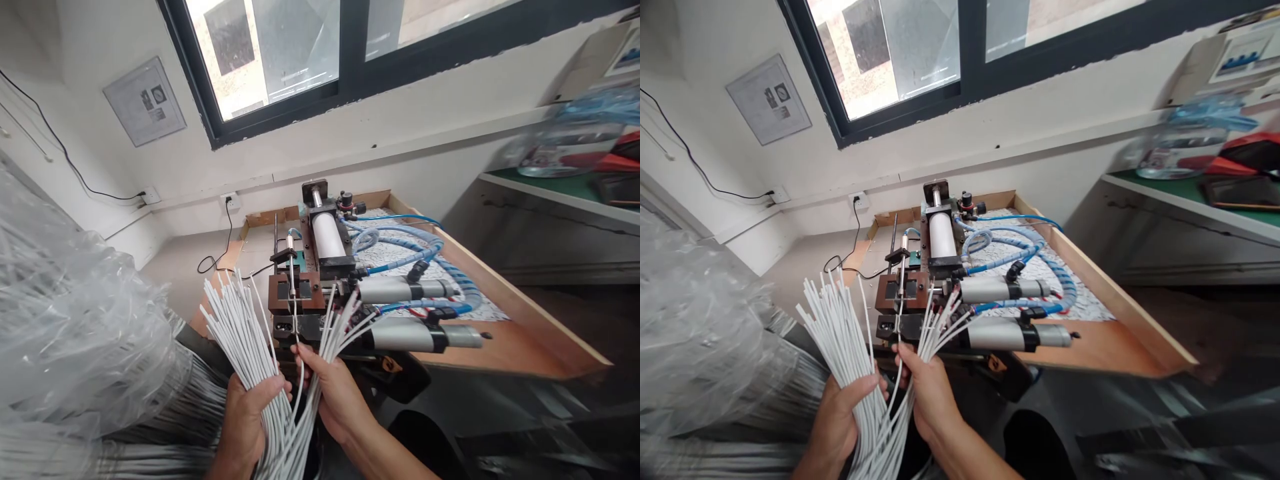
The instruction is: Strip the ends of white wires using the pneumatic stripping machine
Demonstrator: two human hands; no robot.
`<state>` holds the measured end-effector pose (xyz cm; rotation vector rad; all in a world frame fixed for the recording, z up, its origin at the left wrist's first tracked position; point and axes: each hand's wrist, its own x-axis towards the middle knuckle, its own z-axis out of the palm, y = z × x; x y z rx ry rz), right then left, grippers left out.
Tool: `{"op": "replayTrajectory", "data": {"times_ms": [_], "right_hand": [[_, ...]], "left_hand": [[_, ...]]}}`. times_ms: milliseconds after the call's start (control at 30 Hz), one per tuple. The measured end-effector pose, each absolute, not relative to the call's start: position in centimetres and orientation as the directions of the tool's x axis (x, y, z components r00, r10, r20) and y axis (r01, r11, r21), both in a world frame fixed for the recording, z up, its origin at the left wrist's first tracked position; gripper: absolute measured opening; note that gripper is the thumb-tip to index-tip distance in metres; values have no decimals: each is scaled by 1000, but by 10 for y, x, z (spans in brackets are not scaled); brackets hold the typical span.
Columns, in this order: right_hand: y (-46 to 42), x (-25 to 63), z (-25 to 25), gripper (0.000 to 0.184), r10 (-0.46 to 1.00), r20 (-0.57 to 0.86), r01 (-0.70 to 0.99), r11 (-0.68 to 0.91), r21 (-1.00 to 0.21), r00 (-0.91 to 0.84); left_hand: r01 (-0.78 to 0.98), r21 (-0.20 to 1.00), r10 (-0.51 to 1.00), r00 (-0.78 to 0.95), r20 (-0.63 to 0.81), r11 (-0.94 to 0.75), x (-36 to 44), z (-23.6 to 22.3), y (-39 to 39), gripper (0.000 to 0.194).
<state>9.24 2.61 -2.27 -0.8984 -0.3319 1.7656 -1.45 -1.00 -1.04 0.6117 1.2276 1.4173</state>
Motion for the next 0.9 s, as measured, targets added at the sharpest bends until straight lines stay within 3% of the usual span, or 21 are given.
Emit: {"op": "replayTrajectory", "data": {"times_ms": [100,200,433,600,900], "right_hand": [[24,92,-17,25,867,-409,-668,-485,-564,-285],[19,93,-14,25,876,-333,-630,-483,-608,-350],[-1,100,-25,21,954,-267,-517,-300,-802,-138],[-13,104,-22,23,953,-283,-494,-299,-816,-110],[-12,102,-24,24,951,-288,-505,-303,-808,-110]], "left_hand": [[-371,919,943,-238,-231,132,-14,-13,-11,13],[-364,924,965,-176,-192,117,-11,-12,-14,16],[-407,903,969,-137,-207,136,-11,-19,-25,13],[-414,891,911,-268,-312,184,-13,-25,-29,15],[-422,891,900,-304,-313,167,-13,-23,-27,20]]}}
